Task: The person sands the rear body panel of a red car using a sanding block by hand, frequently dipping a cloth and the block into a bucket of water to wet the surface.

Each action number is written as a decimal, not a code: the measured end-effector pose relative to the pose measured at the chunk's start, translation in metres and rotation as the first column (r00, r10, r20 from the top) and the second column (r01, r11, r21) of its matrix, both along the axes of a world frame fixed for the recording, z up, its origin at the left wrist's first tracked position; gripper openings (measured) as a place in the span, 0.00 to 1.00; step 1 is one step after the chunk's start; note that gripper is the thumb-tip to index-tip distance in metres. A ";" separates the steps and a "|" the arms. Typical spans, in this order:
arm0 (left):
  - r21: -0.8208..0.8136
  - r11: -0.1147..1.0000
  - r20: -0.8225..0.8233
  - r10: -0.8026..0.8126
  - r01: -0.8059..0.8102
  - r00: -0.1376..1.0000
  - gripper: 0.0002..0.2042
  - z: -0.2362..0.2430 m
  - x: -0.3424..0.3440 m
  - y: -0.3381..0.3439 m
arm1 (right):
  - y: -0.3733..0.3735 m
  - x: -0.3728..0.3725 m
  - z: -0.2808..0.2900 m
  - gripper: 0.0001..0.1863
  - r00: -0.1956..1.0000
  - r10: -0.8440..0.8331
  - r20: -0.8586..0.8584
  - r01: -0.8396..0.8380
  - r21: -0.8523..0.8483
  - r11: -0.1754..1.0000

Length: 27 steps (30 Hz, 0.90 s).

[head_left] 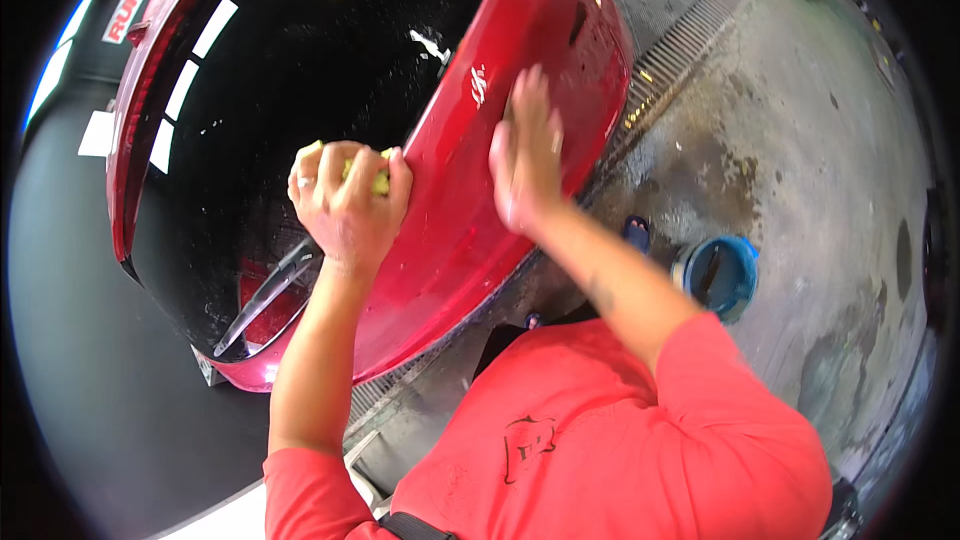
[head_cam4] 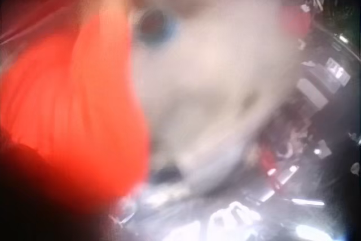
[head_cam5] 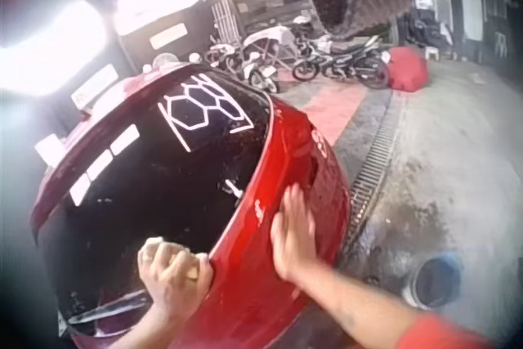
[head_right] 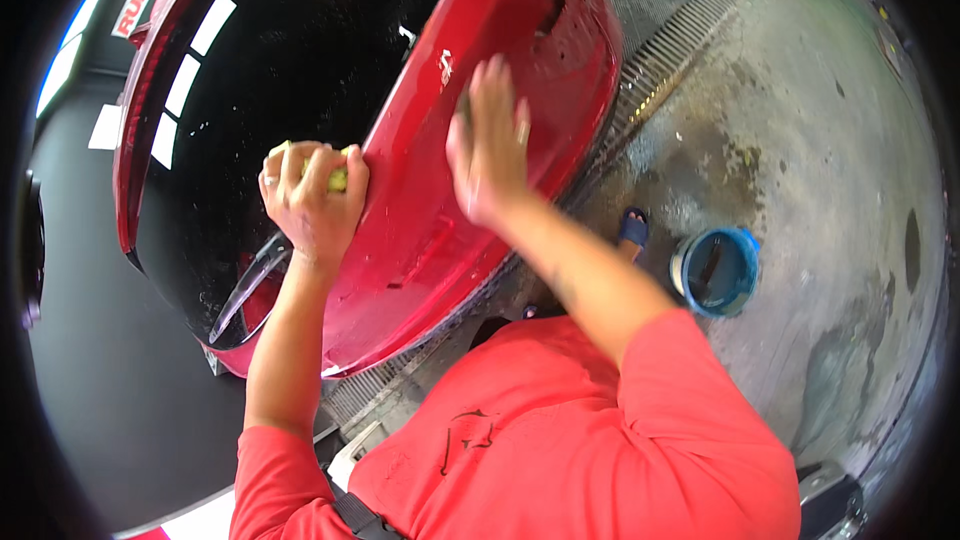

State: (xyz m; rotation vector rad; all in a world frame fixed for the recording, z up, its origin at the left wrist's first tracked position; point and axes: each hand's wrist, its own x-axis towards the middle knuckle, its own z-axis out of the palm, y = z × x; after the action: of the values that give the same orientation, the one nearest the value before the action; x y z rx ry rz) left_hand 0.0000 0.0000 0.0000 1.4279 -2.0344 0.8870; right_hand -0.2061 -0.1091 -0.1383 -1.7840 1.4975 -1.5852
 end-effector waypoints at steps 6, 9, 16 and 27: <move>0.015 1.000 0.016 -0.026 0.026 1.000 0.08 -0.001 0.003 0.009 | 0.069 0.028 -0.003 0.42 0.991 0.019 0.131 -0.037 0.133 0.990; 0.019 1.000 0.022 0.011 -0.011 1.000 0.08 -0.003 0.004 0.013 | 0.184 0.075 -0.047 0.44 0.973 0.230 0.024 -0.232 0.137 0.963; 0.020 0.998 -0.039 -0.054 0.055 0.998 0.07 -0.005 -0.009 0.008 | -0.009 -0.056 -0.017 0.35 0.983 -0.135 0.122 0.123 0.100 0.987; 0.460 0.876 0.179 -0.252 0.145 0.951 0.23 0.027 0.017 0.074 | 0.213 -0.215 -0.227 0.18 0.772 -0.541 0.333 0.216 0.662 0.717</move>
State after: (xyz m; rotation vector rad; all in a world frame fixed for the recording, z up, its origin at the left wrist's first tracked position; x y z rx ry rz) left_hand 0.0171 0.0745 0.0268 1.3418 -2.6387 0.5414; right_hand -0.4211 0.1039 -0.3649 -0.6419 1.8831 -1.3663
